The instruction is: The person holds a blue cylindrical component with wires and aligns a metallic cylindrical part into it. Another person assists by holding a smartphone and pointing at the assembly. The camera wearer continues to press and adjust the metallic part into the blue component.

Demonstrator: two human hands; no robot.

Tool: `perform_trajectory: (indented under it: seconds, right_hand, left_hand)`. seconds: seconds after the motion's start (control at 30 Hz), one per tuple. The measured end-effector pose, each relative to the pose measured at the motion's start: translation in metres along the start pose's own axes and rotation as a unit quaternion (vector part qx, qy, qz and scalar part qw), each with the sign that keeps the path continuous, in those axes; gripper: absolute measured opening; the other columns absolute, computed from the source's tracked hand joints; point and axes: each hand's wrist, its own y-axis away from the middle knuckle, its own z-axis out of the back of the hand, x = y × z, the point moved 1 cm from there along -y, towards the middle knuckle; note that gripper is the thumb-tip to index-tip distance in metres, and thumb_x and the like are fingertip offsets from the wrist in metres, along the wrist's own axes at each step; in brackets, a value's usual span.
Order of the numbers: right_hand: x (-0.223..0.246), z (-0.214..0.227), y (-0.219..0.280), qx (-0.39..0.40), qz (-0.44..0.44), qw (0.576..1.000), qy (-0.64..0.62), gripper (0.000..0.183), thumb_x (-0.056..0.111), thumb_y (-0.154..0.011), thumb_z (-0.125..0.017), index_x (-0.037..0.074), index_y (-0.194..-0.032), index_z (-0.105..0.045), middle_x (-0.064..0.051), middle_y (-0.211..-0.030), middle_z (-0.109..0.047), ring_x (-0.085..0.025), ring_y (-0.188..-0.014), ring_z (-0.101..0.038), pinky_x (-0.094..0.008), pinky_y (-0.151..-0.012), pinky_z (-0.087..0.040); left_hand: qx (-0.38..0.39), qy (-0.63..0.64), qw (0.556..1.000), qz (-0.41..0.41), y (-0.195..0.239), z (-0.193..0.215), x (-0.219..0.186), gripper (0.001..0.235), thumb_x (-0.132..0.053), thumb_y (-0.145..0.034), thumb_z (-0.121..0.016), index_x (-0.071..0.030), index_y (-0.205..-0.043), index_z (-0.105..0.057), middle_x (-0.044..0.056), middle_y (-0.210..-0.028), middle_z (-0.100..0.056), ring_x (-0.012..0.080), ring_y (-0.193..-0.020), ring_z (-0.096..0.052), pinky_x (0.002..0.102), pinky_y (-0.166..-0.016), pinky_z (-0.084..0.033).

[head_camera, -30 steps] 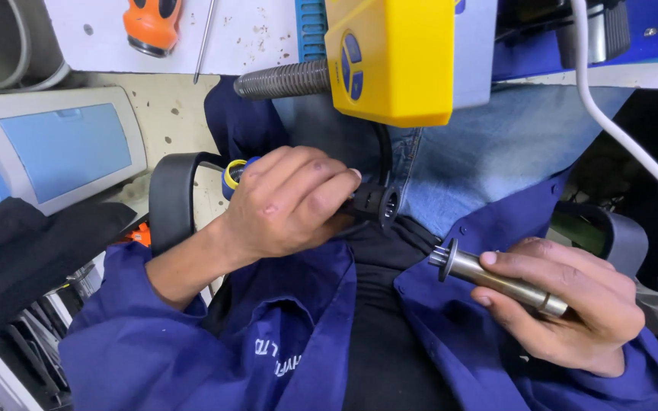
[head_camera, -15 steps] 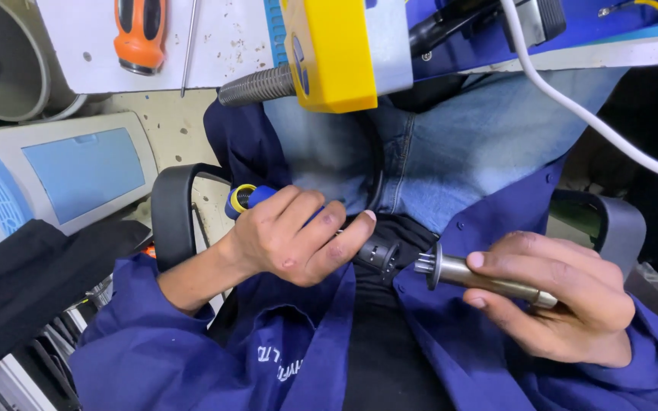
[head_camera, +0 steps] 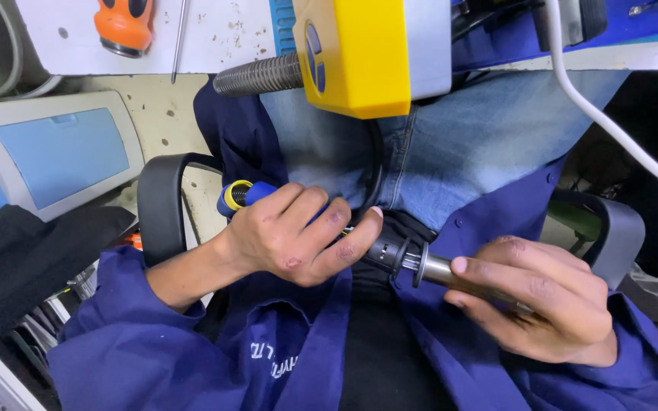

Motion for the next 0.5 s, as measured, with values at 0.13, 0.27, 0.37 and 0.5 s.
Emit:
perform_trajectory:
  seconds: [0.13, 0.27, 0.37, 0.5]
  right_hand:
    - [0.0009, -0.0044, -0.0013, -0.012, 0.017, 1.000, 0.017, 0.031, 0.010, -0.082, -0.080, -0.010, -0.101, -0.065, -0.017, -0.077, -0.068, -0.024, -0.062, -0.067, -0.031, -0.061, -0.060]
    - [0.0022, -0.0066, -0.0013, -0.017, 0.029, 0.998, 0.048, 0.030, 0.009, -0.083, -0.082, -0.008, -0.100, -0.065, -0.016, -0.075, -0.065, -0.023, -0.060, -0.063, -0.032, -0.060, -0.057]
    - [0.0009, -0.0074, -0.0015, -0.005, 0.031, 0.998, 0.049, 0.031, 0.011, -0.083, -0.081, -0.009, -0.101, -0.065, -0.016, -0.074, -0.065, -0.023, -0.058, -0.062, -0.031, -0.058, -0.057]
    - [-0.0018, -0.0098, 0.0004, -0.018, 0.031, 0.999, 0.041, 0.032, 0.010, -0.083, -0.081, -0.011, -0.102, -0.065, -0.015, -0.073, -0.064, -0.023, -0.057, -0.061, -0.031, -0.053, -0.051]
  left_hand:
    - [0.010, -0.005, 1.000, 0.002, 0.0024, 0.0007, -0.0001, 0.014, -0.012, -0.104, -0.055, -0.013, -0.106, -0.069, 0.001, -0.076, -0.056, 0.0124, -0.057, -0.045, 0.026, -0.052, -0.032]
    - [0.021, -0.010, 1.000, 0.001, 0.0059, 0.0008, -0.0005, 0.019, -0.013, -0.106, -0.051, -0.013, -0.110, -0.069, 0.000, -0.076, -0.056, 0.0129, -0.057, -0.043, 0.026, -0.054, -0.031]
    - [0.014, -0.014, 1.000, 0.003, 0.0043, 0.0016, -0.0003, 0.017, -0.013, -0.106, -0.052, -0.013, -0.108, -0.070, -0.001, -0.075, -0.055, 0.0125, -0.057, -0.043, 0.026, -0.054, -0.031]
    - [0.016, -0.006, 1.000, 0.007, 0.0060, 0.0011, 0.0002, 0.018, -0.013, -0.106, -0.053, -0.013, -0.109, -0.070, 0.000, -0.075, -0.055, 0.0126, -0.057, -0.044, 0.026, -0.053, -0.031]
